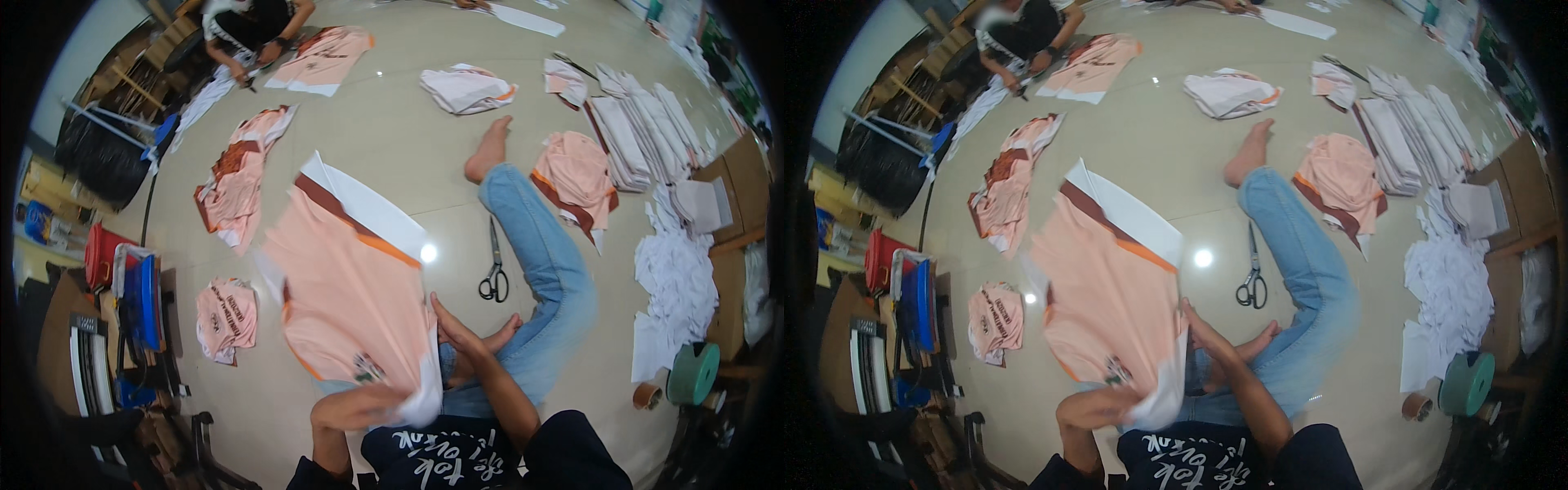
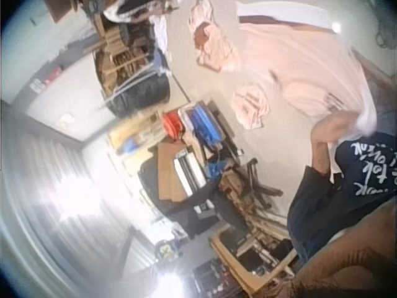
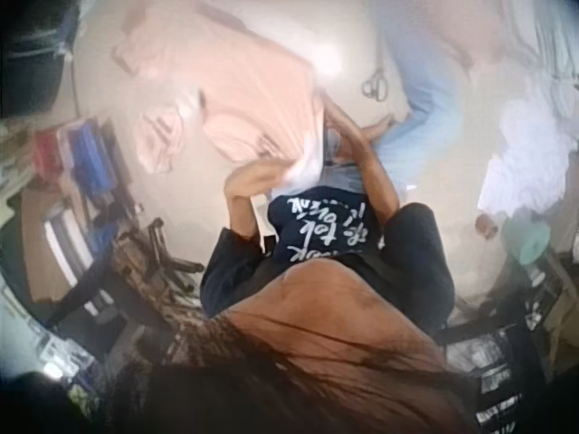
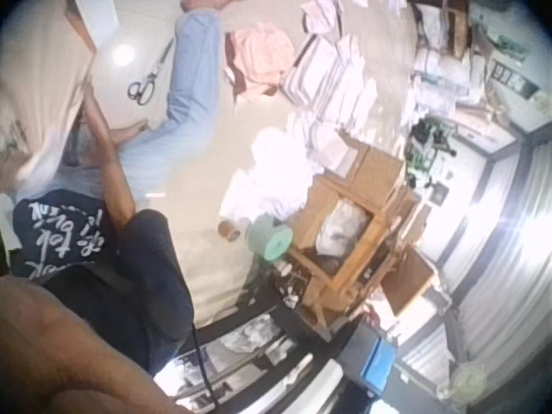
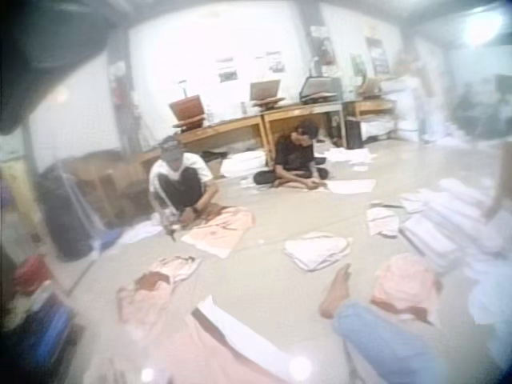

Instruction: The person sits on the floor and uses scissors to cut a pink t-shirt along a white paper pattern. They repeatedly adjust the fabric and pattern, cut along the edges, and place the cut pieces aside.

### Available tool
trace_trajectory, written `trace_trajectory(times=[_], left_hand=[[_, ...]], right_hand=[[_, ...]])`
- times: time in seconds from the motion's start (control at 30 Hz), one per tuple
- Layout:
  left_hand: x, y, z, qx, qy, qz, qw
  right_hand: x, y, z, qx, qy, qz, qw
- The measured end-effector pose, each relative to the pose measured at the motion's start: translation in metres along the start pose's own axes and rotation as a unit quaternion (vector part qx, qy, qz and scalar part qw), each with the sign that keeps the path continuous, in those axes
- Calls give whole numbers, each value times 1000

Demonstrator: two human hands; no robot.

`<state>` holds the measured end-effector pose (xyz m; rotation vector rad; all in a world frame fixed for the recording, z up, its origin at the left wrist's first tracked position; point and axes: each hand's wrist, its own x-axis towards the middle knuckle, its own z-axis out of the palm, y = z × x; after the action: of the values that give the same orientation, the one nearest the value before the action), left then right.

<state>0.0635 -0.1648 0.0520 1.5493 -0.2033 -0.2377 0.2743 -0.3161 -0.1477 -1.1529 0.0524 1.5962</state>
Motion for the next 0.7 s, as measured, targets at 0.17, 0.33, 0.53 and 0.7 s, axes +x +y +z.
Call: trace_trajectory(times=[0.17, 0.33, 0.53, 0.7], left_hand=[[-125, -48, 104, -110, 701, 114, 695], [-134, -3, -147, 115, 681, -147, 708], [-170, 113, -198, 64, 759, 312, 568], [-244, 143, -41, 116, 584, 393, 700]], right_hand=[[-21, -12, 4, 110, -160, -206, 959], [-8, -127, 41, 98, -232, -276, 928], [-62, -253, 123, -11, -74, -447, 891], [-121, -206, 105, 75, -63, -471, 877]])
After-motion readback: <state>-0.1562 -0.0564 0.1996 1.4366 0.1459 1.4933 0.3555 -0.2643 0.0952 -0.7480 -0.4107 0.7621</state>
